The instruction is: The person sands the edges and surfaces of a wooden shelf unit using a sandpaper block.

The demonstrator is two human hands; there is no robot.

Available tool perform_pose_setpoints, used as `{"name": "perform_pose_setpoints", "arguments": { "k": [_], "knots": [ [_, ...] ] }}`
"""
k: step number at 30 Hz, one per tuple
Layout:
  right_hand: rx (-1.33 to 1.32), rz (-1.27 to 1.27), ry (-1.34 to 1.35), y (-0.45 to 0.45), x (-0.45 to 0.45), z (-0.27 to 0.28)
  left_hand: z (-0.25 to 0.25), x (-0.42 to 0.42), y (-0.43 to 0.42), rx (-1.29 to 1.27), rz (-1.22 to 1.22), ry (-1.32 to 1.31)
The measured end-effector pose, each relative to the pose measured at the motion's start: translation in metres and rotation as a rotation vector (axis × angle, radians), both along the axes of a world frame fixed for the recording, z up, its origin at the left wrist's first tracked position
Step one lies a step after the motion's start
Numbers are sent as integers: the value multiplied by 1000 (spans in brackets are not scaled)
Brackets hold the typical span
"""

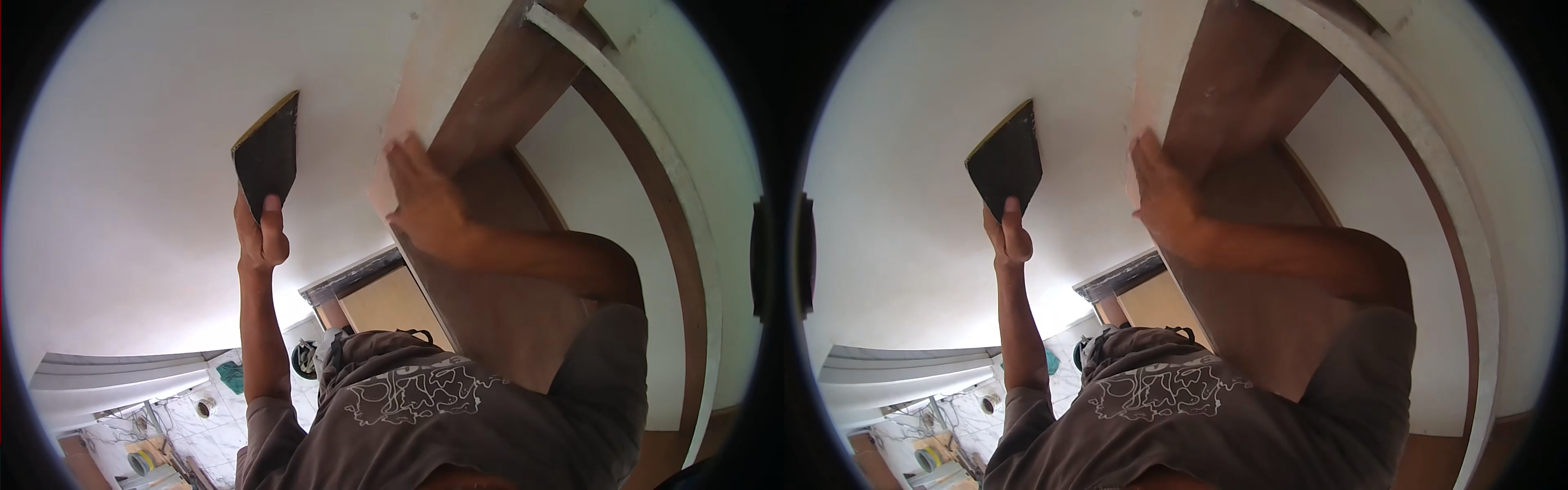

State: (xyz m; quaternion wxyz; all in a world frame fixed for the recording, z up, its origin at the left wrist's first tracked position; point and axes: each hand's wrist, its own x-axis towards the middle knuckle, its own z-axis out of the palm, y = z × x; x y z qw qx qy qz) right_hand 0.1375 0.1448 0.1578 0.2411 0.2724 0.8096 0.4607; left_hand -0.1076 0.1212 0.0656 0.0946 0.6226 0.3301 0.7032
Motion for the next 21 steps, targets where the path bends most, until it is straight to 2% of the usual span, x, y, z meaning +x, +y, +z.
{"name": "perform_pose_setpoints", "arguments": {
  "k": [3, 6, 9, 11, 13, 15, 18, 21],
  "knots": [
    [227, 58, 283, 10, 6, 60, -1, -4, 4, -1, 7, 44],
    [380, 50, 357, 13, 2, 114, -10, -9, 12, 15, 9, 98],
    [383, 40, 303, 14, -1, 79, -4, -8, 10, 0, 1, 79],
    [278, 35, 104, 17, 3, 17, -5, -9, 12, -10, -1, 61],
    [113, 76, -17, 5, 2, -16, -7, -14, 13, -1, 13, 67],
    [-164, -1, -110, -2, -4, -34, -6, -21, 14, -24, -31, 54],
    [-398, 79, -33, 0, 5, -64, -13, -17, 13, -69, -40, 52],
    [-637, 417, 667, 6, 29, -53, 4, 6, 7, -97, -46, 45]
  ]
}}
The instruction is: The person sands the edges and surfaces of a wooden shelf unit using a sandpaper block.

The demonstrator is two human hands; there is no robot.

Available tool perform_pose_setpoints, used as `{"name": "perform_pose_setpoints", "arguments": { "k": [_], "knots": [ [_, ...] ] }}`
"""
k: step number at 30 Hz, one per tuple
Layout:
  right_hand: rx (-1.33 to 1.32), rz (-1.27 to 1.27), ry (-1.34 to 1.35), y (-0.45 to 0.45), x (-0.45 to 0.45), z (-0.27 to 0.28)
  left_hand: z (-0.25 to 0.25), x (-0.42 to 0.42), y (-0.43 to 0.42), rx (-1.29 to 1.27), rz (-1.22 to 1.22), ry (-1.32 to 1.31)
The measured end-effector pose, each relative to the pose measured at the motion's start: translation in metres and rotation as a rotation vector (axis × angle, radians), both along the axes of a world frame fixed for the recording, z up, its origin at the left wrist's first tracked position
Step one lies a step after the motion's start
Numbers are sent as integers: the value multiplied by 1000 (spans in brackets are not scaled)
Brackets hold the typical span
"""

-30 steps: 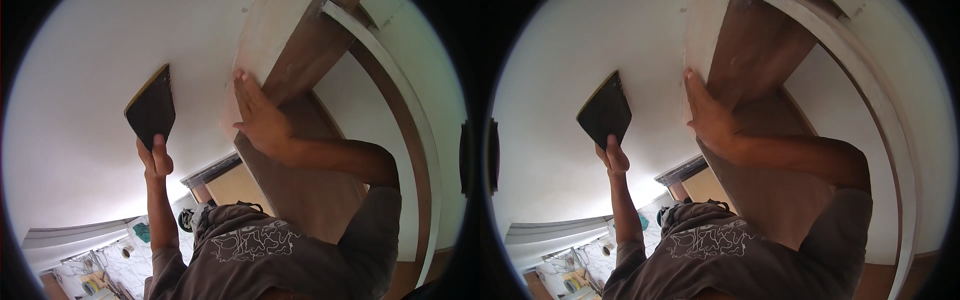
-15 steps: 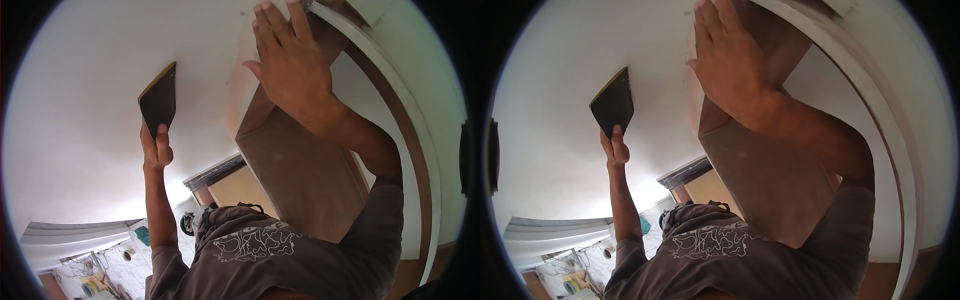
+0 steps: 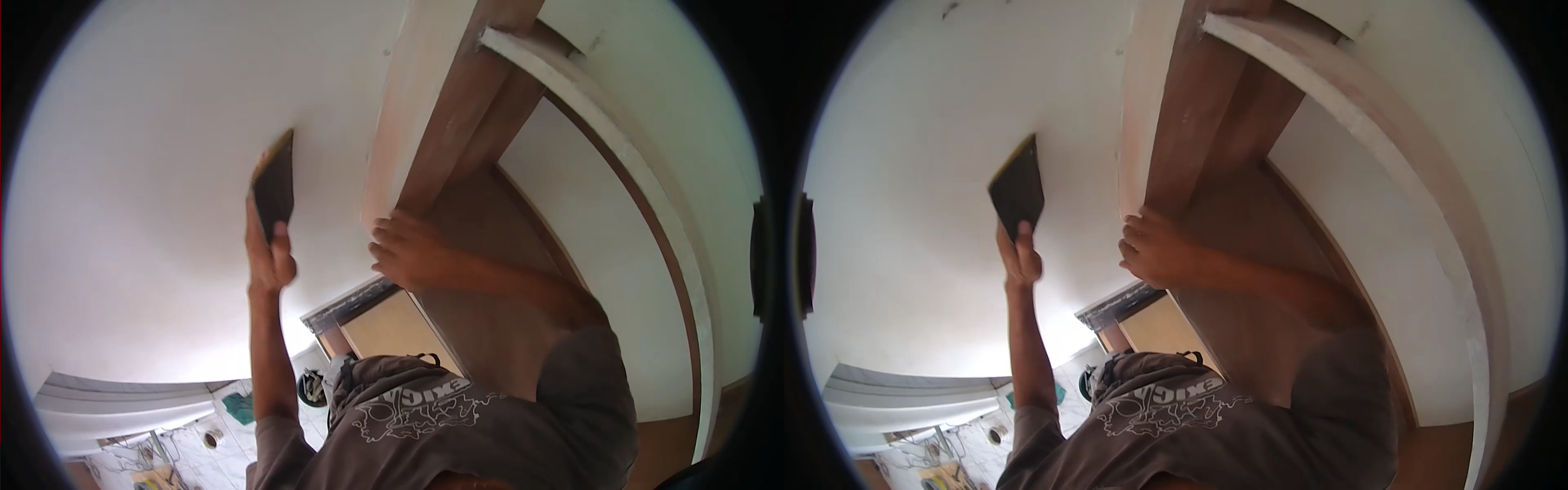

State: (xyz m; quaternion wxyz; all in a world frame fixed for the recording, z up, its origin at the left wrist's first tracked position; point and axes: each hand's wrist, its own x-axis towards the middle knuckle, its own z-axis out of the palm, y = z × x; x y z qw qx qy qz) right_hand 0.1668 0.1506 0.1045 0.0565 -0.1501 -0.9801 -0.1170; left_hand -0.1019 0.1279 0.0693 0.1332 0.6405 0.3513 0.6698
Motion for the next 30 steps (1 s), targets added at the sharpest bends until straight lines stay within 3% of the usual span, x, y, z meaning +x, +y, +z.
{"name": "perform_pose_setpoints", "arguments": {
  "k": [2, 4, 6, 12, 19, 24, 30],
  "knots": [
    [171, 57, 633, 4, 23, 28, 15, 31, 5, 195, 67, 106],
    [268, -300, 868, 16, 50, 67, 32, 63, 11, 249, 147, 191],
    [316, -430, 1133, 38, 61, 95, 53, 88, 36, 320, 106, 234],
    [-262, -389, 1479, 107, 34, 108, 151, 136, 86, 465, 83, 257],
    [-545, -349, 1553, 83, 9, 112, 158, 148, 97, 503, 111, 301],
    [-422, -419, 1564, 73, 6, 120, 126, 150, 92, 515, 62, 283],
    [-318, -464, 1577, 88, 16, 109, 193, 140, 112, 693, 6, 317]
  ]
}}
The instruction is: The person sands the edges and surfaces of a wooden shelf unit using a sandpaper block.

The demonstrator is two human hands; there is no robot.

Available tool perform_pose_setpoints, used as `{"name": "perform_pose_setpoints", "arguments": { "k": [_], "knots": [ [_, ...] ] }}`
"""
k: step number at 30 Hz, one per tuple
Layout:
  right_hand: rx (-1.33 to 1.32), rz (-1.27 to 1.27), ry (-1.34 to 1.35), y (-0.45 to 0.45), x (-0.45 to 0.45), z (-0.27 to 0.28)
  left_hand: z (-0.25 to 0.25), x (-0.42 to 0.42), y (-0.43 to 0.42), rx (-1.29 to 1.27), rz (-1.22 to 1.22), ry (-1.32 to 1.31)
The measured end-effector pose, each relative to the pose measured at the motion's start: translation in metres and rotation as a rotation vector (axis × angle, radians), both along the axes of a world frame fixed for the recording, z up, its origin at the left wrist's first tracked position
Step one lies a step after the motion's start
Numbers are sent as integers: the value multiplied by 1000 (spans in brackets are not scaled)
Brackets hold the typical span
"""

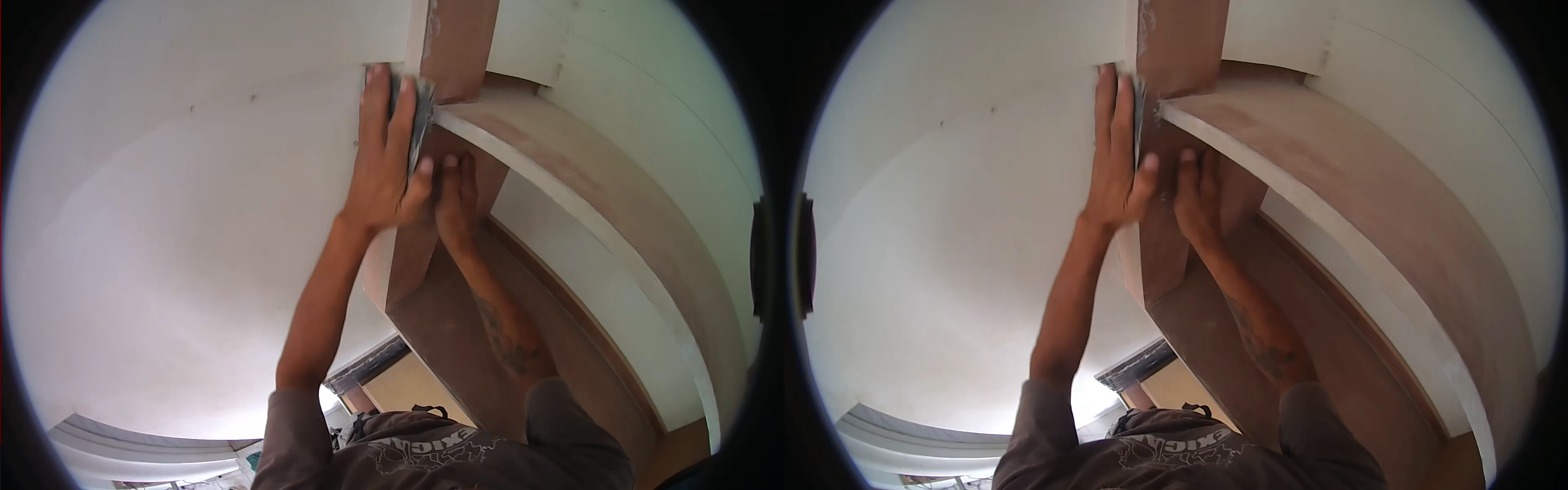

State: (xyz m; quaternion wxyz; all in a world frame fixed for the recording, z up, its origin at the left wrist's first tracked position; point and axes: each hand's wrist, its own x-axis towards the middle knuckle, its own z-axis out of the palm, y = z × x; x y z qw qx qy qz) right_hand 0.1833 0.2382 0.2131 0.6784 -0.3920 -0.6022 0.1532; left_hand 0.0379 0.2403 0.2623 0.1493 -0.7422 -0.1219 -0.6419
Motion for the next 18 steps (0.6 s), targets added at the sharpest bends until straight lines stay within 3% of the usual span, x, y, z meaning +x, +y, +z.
{"name": "perform_pose_setpoints", "arguments": {
  "k": [3, 7, 9, 12, 16, 18],
  "knots": [
    [26, -28, 48, 8, -2, -5, 3, -1, 9, 15, -12, 17],
    [-9, -28, 28, -9, -7, 6, -81, -2, -7, -91, 0, 14],
    [22, -41, 34, -7, -8, 6, -94, -2, -6, -101, -9, 6],
    [31, -90, -10, -3, -5, -1, -74, -7, -8, -44, -5, -6],
    [136, -84, 40, -10, -22, 10, 11, -10, 3, 50, -9, -4],
    [169, -40, 77, -10, -24, 13, 13, -8, 5, 31, -38, -10]
  ]
}}
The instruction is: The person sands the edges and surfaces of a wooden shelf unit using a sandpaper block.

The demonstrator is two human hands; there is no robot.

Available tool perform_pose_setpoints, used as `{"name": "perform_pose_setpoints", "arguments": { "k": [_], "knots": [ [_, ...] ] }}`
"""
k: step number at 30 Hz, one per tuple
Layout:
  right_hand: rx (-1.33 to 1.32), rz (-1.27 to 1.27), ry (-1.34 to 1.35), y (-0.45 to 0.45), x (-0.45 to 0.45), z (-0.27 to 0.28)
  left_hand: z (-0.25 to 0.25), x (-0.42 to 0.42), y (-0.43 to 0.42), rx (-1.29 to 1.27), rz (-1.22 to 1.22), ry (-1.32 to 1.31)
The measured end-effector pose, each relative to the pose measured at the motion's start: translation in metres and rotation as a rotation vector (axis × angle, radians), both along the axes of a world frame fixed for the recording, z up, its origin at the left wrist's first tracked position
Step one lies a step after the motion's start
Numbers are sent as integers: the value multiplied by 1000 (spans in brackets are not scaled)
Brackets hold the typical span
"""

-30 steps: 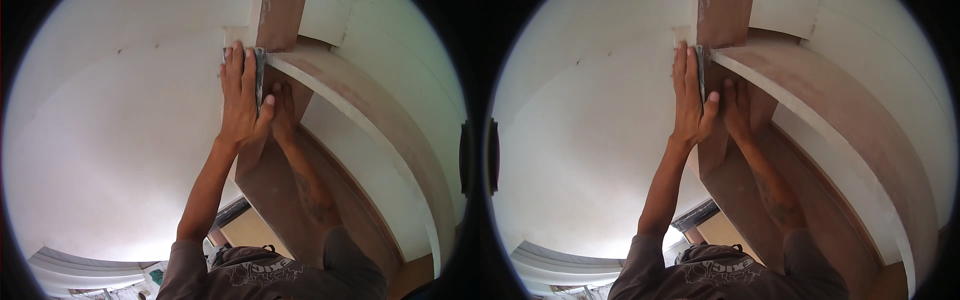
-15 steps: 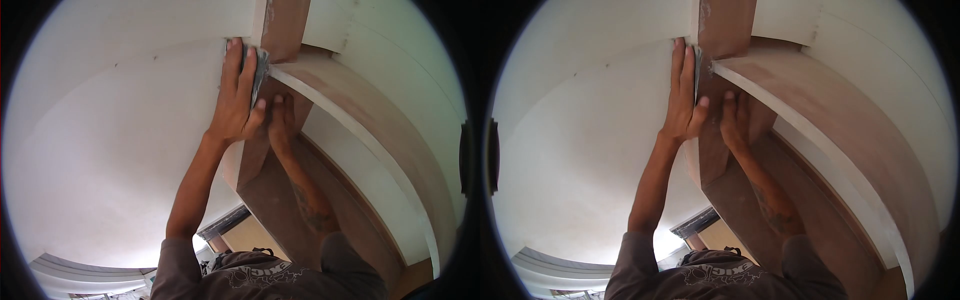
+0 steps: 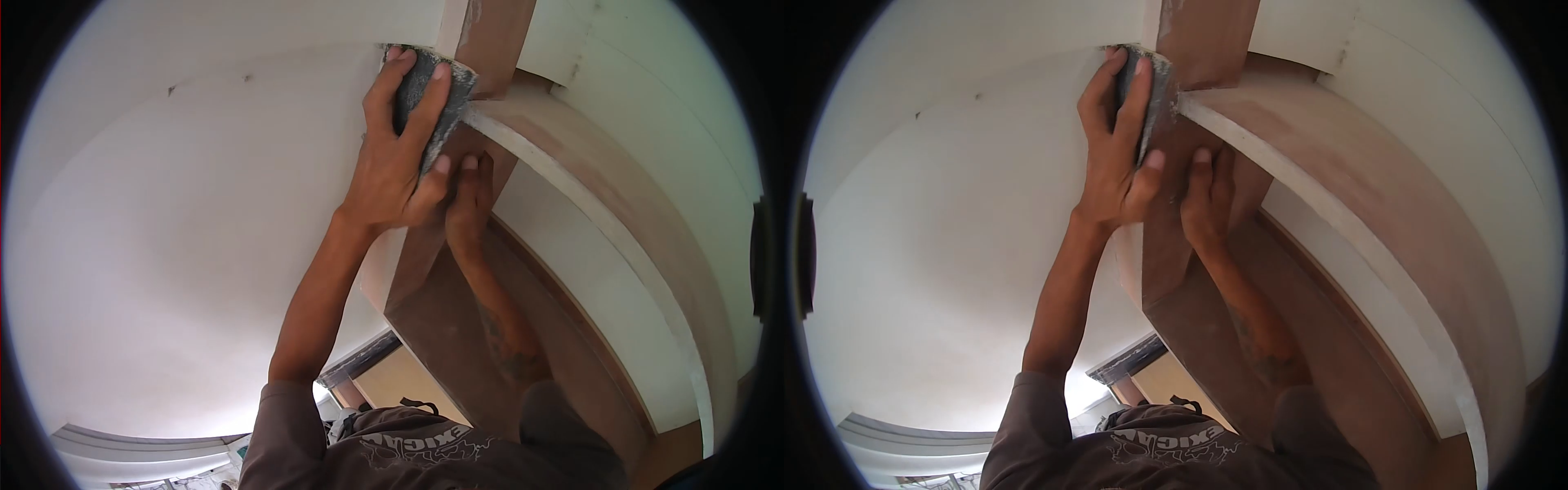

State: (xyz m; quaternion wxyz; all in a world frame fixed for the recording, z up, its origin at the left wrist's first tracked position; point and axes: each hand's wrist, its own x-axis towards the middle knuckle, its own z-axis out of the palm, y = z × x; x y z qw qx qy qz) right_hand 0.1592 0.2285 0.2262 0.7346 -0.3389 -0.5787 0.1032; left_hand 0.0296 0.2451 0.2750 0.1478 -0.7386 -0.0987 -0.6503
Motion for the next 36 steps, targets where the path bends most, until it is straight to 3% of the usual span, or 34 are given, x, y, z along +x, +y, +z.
{"name": "perform_pose_setpoints", "arguments": {
  "k": [4, 6, 8, 11, 14, 19, 21, 26, 29, 32, 36],
  "knots": [
    [-93, 45, -30, -2, 2, 0, -79, -4, -9, -176, -34, -7],
    [-107, 23, -22, -2, 2, 4, -89, -2, -9, -224, -33, -26],
    [-111, 12, -22, -1, 3, 2, -82, 6, -17, -231, -24, -52],
    [-102, 5, -22, -1, 3, 1, -22, 6, -7, -97, 4, -42],
    [-116, 9, -34, -7, 2, 2, 2, 2, -13, -90, 8, -27],
    [-49, -13, -10, -5, -2, 4, -91, 10, -23, -231, 10, -46],
    [-89, -34, -3, -6, -7, 3, -99, 7, -24, -231, 1, -54],
    [39, -157, -165, 10, 8, -16, -6, 6, -15, -62, 31, -48],
    [39, -128, -125, 5, 3, -10, -23, 2, -14, -114, 21, -23],
    [-98, 7, 13, -2, -2, 2, -107, 9, -16, -231, 6, -61],
    [-146, -42, -11, 0, -4, -1, -120, 7, -21, -223, -10, -55]
  ]
}}
